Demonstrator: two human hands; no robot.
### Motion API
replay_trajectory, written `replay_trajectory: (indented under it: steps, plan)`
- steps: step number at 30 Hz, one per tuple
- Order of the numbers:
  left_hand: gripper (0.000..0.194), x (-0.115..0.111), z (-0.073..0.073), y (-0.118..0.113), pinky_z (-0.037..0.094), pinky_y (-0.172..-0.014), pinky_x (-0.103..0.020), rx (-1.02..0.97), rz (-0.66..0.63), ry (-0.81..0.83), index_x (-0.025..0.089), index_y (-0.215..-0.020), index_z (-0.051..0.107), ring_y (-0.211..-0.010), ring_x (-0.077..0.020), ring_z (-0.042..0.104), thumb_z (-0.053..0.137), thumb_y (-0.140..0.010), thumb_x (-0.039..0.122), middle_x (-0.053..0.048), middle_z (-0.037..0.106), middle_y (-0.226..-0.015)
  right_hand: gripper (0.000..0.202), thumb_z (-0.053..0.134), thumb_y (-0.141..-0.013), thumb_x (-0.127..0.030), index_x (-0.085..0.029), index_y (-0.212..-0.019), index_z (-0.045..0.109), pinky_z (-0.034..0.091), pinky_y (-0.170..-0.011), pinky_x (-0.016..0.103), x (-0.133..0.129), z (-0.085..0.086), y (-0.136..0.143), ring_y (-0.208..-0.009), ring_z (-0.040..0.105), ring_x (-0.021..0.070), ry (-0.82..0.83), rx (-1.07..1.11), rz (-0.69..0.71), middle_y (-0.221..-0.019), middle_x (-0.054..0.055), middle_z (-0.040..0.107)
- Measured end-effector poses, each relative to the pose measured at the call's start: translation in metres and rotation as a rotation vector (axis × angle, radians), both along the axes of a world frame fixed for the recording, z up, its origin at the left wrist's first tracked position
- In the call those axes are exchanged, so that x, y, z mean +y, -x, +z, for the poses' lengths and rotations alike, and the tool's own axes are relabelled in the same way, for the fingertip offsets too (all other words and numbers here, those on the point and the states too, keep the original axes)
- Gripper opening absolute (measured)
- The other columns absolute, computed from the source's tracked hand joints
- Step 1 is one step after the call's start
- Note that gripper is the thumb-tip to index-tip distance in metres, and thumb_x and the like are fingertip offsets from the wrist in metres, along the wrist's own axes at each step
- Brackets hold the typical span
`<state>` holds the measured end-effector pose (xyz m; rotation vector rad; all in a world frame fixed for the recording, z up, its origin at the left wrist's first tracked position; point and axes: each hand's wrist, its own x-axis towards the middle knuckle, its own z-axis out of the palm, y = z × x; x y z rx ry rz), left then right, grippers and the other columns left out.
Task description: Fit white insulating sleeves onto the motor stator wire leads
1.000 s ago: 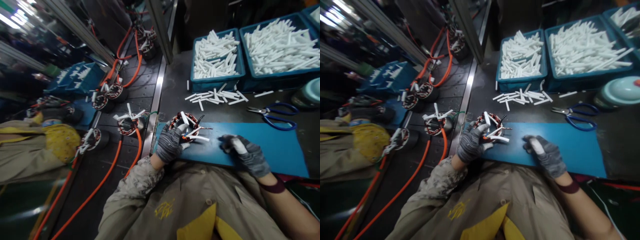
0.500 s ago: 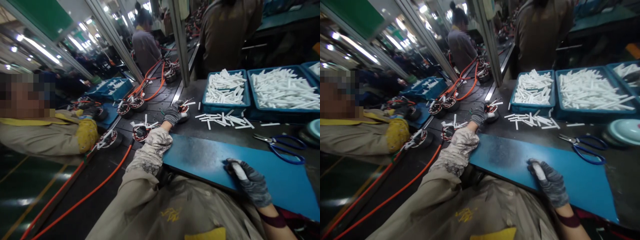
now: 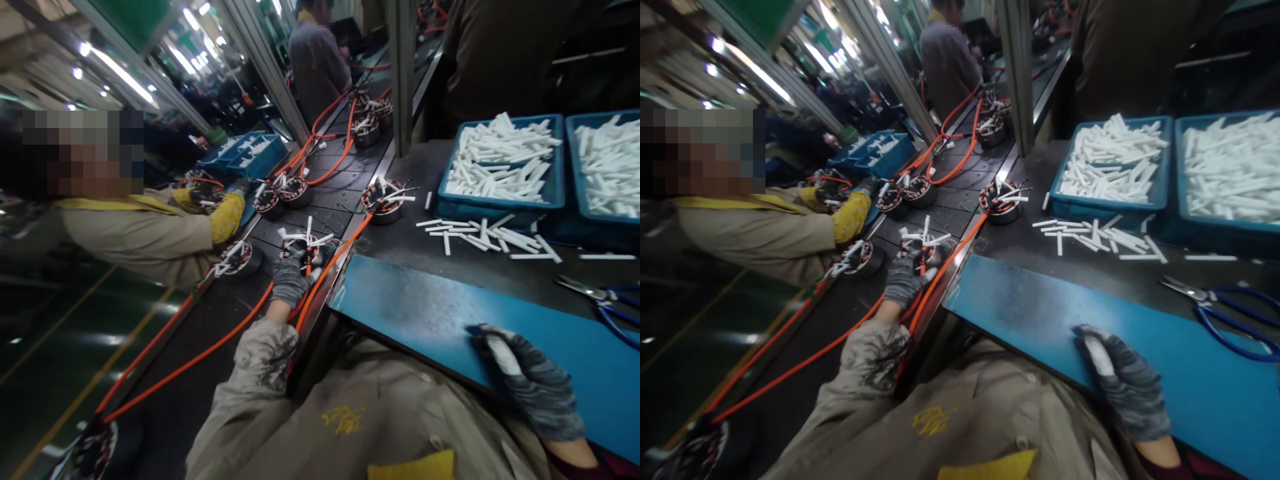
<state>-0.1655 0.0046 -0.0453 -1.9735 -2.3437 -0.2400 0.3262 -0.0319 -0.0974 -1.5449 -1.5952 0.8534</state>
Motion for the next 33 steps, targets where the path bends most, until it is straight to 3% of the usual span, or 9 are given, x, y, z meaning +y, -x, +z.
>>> replay_trajectory:
  steps: [3,7,12,15,19,25,29,31,33]
  plan:
    - [0.053,-0.02,0.004,0.016,0.032,-0.123,-0.061,0.039,0.106,0.121,0.016,-0.126,0.067,-0.126,-0.0402,0.066,0.074,-0.079,0.038,-0.018,0.075,-0.127,0.041,0.061,-0.092,-0.063,-0.029,-0.106,0.08,0.061,-0.102,0.058,0.0,0.0,-0.003,-0.103,0.079,0.0355,-0.014,-0.015,0.016,-0.11,0.006,0.083]
    - [0.047,-0.049,0.037,0.04,0.041,-0.12,-0.05,0.059,0.162,0.301,0.022,-0.117,0.072,-0.124,-0.0338,0.069,0.077,-0.07,0.026,-0.011,0.077,-0.126,0.041,0.059,-0.094,-0.062,-0.029,-0.108,0.079,0.061,-0.101,0.058,-0.002,0.0,-0.005,-0.102,0.079,0.0347,-0.037,-0.035,0.047,-0.11,0.005,0.083]
    - [0.072,-0.108,0.069,0.037,0.042,-0.118,-0.058,0.211,0.281,0.273,0.012,-0.14,0.06,-0.144,-0.0424,0.051,0.074,-0.07,0.026,-0.022,0.062,-0.146,0.039,0.06,-0.095,-0.06,-0.029,-0.107,0.08,0.061,-0.101,0.056,-0.005,-0.004,-0.002,-0.102,0.079,0.0331,-0.022,-0.049,0.021,-0.11,0.005,0.083]
    - [0.071,-0.146,0.062,0.001,0.039,-0.12,-0.061,0.327,0.323,0.022,0.004,-0.149,0.049,-0.145,-0.0445,0.047,0.062,-0.086,0.034,-0.028,0.056,-0.148,0.039,0.058,-0.095,-0.061,-0.03,-0.105,0.081,0.062,-0.1,0.056,-0.004,-0.002,0.001,-0.1,0.079,0.033,-0.025,-0.042,0.02,-0.108,0.004,0.083]
    - [0.04,-0.171,0.031,-0.049,0.054,-0.109,-0.046,0.188,0.235,-0.012,0.02,-0.134,0.064,-0.118,-0.0299,0.069,0.05,-0.098,0.031,-0.014,0.073,-0.125,0.035,0.058,-0.097,-0.055,-0.03,-0.106,0.081,0.065,-0.096,0.052,-0.004,0.004,0.003,-0.098,0.08,0.0315,-0.059,-0.055,0.044,-0.107,0.003,0.083]
    - [0.047,-0.155,0.013,-0.054,0.059,-0.105,-0.046,0.153,0.305,0.469,0.019,-0.144,0.062,-0.124,-0.0313,0.07,0.049,-0.1,0.025,-0.016,0.065,-0.145,0.032,0.058,-0.099,-0.051,-0.029,-0.107,0.08,0.065,-0.095,0.051,-0.002,0.005,0.001,-0.097,0.08,0.0311,-0.116,-0.084,0.096,-0.106,0.005,0.083]
    - [0.055,-0.123,0.053,-0.042,0.053,-0.115,-0.045,-0.041,-0.012,0.666,0.021,-0.147,0.06,-0.132,-0.0299,0.066,0.06,-0.093,0.024,-0.012,0.063,-0.15,0.035,0.057,-0.1,-0.052,-0.027,-0.108,0.08,0.066,-0.094,0.051,-0.002,0.001,0.001,-0.096,0.081,0.0316,-0.147,-0.079,0.108,-0.107,0.006,0.083]
    - [0.057,-0.085,0.082,-0.036,0.046,-0.122,-0.04,-0.172,-0.283,0.56,0.025,-0.149,0.057,-0.142,-0.0254,0.058,0.063,-0.093,0.029,-0.005,0.058,-0.156,0.036,0.056,-0.1,-0.054,-0.027,-0.108,0.08,0.066,-0.095,0.052,-0.002,-0.002,0.001,-0.096,0.081,0.0318,-0.153,-0.079,0.105,-0.107,0.006,0.083]
    - [0.051,-0.028,0.108,-0.026,0.046,-0.122,-0.042,-0.103,-0.272,0.362,0.026,-0.146,0.059,-0.139,-0.0247,0.059,0.063,-0.095,0.029,-0.004,0.061,-0.153,0.039,0.056,-0.099,-0.056,-0.027,-0.108,0.08,0.065,-0.095,0.054,-0.002,-0.005,0.002,-0.096,0.081,0.0322,-0.16,-0.083,0.101,-0.107,0.007,0.083]
